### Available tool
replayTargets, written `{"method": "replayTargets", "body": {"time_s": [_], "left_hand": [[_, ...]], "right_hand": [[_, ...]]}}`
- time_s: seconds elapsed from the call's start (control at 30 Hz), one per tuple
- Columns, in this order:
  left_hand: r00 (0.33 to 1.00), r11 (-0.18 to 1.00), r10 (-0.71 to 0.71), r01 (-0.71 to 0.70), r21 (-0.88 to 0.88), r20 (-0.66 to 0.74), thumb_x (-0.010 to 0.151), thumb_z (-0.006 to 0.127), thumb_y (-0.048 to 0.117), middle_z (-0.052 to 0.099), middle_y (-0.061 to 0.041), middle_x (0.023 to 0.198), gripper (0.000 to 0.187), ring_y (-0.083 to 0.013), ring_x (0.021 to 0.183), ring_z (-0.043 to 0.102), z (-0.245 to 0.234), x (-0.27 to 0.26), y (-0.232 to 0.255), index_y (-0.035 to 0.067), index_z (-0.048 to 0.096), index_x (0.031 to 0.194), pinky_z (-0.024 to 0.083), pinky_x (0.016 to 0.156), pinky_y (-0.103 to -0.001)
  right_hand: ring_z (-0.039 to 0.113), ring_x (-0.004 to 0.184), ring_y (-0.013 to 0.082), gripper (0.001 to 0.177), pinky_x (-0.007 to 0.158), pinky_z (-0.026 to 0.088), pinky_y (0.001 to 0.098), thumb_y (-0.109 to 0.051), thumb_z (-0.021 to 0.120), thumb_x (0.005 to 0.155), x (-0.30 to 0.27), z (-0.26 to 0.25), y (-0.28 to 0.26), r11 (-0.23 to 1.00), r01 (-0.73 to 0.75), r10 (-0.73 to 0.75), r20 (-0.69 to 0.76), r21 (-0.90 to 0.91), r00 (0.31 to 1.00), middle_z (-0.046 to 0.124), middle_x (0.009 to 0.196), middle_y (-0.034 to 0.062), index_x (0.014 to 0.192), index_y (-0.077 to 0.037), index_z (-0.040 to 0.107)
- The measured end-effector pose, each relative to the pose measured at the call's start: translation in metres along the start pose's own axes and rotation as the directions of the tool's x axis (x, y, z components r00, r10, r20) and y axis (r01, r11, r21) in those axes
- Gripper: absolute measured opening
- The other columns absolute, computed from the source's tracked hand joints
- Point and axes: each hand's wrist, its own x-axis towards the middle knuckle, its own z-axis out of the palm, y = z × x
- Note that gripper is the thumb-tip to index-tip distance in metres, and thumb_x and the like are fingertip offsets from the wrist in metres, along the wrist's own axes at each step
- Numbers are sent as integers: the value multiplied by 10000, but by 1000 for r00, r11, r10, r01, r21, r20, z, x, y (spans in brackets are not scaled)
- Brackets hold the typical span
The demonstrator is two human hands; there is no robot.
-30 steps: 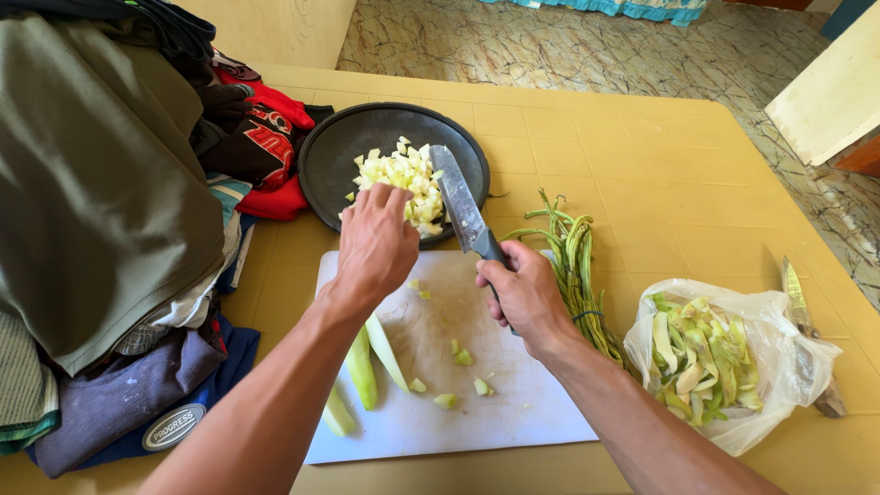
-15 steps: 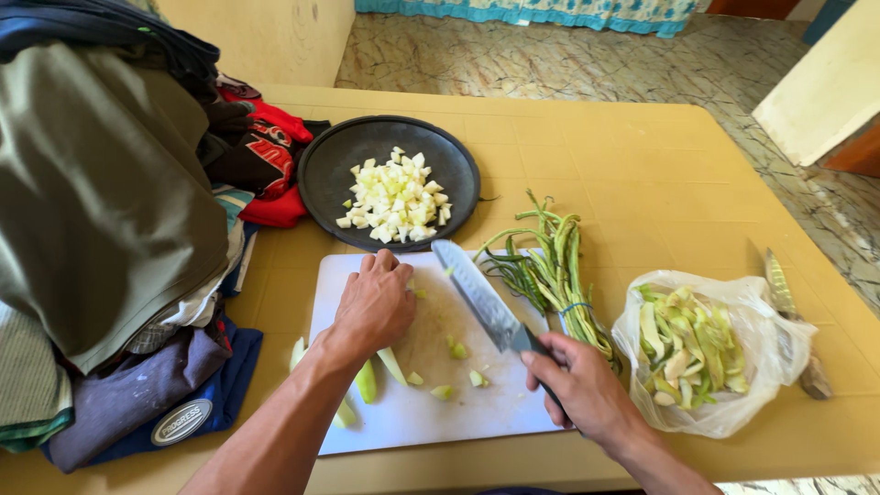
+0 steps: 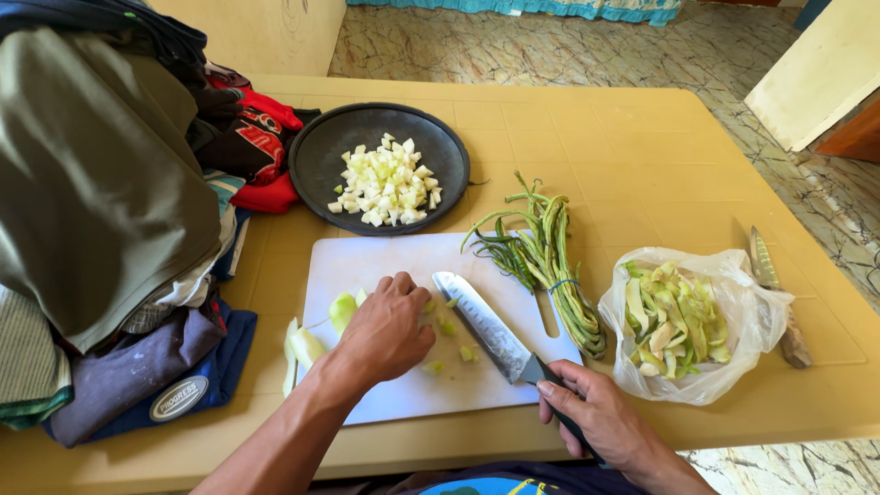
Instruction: The person chops green vegetables into small pieces on a white cutting board using a knife.
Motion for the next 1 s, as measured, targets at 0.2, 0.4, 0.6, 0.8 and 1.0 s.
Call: {"method": "replayTargets", "body": {"time_s": [0.2,0.4,0.6,0.8,1.0], "left_hand": [[990,997,-55,61,-49,130,710,749,214,518,-197,1295,609,-373,1256,498,-5,-22,10,-18,566,1243,472,1029,-440],[987,976,-115,133,-171,113,670,795,151,475,-256,1282,663,-419,1221,512,-2,-34,15,-43,537,1249,475,1039,-398],[982,935,-178,148,-323,-67,652,804,46,530,-249,1246,649,-431,1146,589,19,-34,16,-47,575,1252,498,1016,-414],[924,805,-382,328,-494,-9,694,820,74,568,-171,1196,597,-289,950,693,28,-27,22,-30,589,1234,579,870,-386],[944,806,-330,270,-527,-20,692,786,35,557,-169,1201,615,-263,925,695,30,-24,22,-26,585,1270,596,836,-371]], "right_hand": [[540,421,127,354,440,433,268,-317,579,986,-9,6,5,999,-18,21,54,-43,998,663,765,75,1015,27,657],[538,421,129,341,434,439,273,-312,569,970,-10,8,4,999,-41,42,56,-16,998,657,755,78,1094,-8,659],[534,420,130,336,428,432,276,-303,570,974,-9,10,3,998,-60,61,77,-9,995,655,759,82,1088,4,644],[542,412,128,310,425,442,274,-288,562,981,-8,19,3,996,-67,61,95,63,994,653,757,85,1057,4,632],[544,403,133,306,415,442,285,-294,554,980,-5,27,1,994,-80,74,85,68,994,649,758,82,1044,-2,617]]}}
